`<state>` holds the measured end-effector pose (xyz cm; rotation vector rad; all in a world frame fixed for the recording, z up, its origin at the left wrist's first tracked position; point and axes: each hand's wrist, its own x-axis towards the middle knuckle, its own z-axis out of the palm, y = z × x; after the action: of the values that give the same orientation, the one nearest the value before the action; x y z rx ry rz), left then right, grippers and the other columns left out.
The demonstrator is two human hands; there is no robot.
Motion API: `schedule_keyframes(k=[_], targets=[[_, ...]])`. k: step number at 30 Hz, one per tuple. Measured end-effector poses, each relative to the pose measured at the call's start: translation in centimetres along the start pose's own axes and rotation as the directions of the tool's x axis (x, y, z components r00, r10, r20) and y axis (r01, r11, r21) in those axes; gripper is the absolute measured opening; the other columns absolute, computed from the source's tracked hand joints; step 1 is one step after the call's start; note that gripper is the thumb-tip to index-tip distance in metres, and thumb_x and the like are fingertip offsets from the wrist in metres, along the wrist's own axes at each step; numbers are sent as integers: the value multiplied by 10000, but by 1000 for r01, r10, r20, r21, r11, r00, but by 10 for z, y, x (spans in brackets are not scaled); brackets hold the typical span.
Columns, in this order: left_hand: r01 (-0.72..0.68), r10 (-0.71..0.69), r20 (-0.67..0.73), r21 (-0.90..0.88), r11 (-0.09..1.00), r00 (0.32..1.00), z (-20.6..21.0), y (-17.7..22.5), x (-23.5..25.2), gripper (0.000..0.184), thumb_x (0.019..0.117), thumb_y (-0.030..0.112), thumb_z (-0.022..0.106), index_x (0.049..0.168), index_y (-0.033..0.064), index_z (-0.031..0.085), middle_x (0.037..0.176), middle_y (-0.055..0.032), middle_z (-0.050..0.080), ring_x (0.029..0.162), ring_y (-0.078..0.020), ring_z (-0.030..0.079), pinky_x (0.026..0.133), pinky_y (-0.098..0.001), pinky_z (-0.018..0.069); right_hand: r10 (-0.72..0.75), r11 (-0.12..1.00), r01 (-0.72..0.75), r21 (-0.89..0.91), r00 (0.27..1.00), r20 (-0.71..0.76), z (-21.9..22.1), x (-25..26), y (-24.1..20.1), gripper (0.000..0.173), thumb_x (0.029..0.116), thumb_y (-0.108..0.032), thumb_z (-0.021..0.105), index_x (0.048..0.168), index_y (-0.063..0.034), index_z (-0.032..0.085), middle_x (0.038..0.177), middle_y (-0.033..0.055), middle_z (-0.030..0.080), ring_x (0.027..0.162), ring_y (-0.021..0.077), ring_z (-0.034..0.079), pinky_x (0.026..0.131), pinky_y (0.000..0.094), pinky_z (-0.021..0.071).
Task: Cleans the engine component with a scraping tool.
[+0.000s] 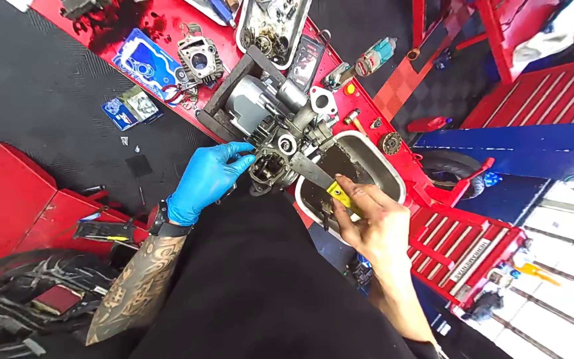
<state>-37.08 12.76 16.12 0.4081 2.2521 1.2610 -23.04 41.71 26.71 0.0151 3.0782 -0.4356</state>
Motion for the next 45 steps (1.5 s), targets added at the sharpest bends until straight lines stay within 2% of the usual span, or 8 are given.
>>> schedule_keyframes(k=[4, 9, 13, 18, 21, 29, 34, 45], targets=[[-88, 89, -18, 28, 996, 996, 4, -2, -1, 291, 1026, 406, 611, 1179, 216, 772, 1062, 42, 735, 965, -44, 685, 873, -300, 567, -22, 1000, 22, 11, 1000, -9, 5, 1, 3, 365, 979, -288, 610, 1285, -134, 737, 1013, 69, 758, 852, 171, 711, 682, 350, 565], [-78, 90, -32, 282, 956, 995, 13, 15, -8, 765, 850, 809, 567, 1286, 202, 731, 1038, -51, 715, 886, -198, 689, 749, -465, 569, -60, 998, 59, -21, 998, -26, 9, 0, 1, 370, 992, -274, 598, 1292, -100, 726, 1014, 90, 759, 859, 192, 718, 677, 359, 568], [7, 32, -73, 473, 881, 997, 25, 39, -12, 1003, 765, 931, 483, 1270, 98, 721, 1065, -134, 720, 879, -291, 709, 695, -520, 568, -95, 994, 94, -58, 995, -10, 9, 4, 6, 382, 999, -278, 578, 1304, -95, 718, 1000, 92, 760, 837, 211, 718, 653, 371, 558], [94, 11, -184, 554, 827, 983, 38, 54, -10, 969, 733, 953, 485, 981, 48, 730, 901, -138, 683, 728, -306, 687, 577, -507, 543, -130, 986, 131, -108, 991, 12, 5, 5, 2, 389, 1008, -274, 565, 1309, -72, 707, 974, 104, 754, 803, 230, 715, 612, 375, 545], [120, 12, -220, 574, 810, 975, 41, 60, -8, 992, 728, 956, 475, 890, 4, 699, 848, -144, 665, 684, -309, 675, 542, -499, 527, -131, 981, 132, -141, 991, 17, 1, 2, -9, 389, 1010, -260, 565, 1315, -60, 699, 963, 110, 749, 781, 238, 711, 583, 377, 534], [163, -9, -272, 550, 819, 962, 43, 70, -7, 947, 782, 903, 491, 868, -16, 701, 830, -162, 679, 668, -322, 687, 538, -496, 535, -149, 980, 142, -136, 988, -41, 24, 4, -15, 411, 1001, -267, 586, 1315, -23, 688, 999, 116, 752, 774, 216, 716, 562, 351, 539], [169, -8, -289, 535, 828, 957, 47, 70, -8, 905, 823, 857, 497, 878, -22, 703, 824, -160, 674, 674, -308, 689, 543, -476, 542, -194, 967, 193, -165, 981, 11, 20, 17, -14, 393, 1011, -258, 584, 1313, -30, 690, 1008, 118, 755, 796, 231, 724, 584, 359, 550], [201, -34, -336, 475, 856, 941, 49, 69, -8, 899, 793, 870, 519, 885, -4, 711, 849, -144, 678, 673, -286, 687, 545, -461, 543, -340, 899, 365, -243, 930, 139, -10, 54, -9, 384, 1005, -258, 559, 1294, -53, 706, 941, 106, 743, 725, 245, 701, 525, 374, 504]])
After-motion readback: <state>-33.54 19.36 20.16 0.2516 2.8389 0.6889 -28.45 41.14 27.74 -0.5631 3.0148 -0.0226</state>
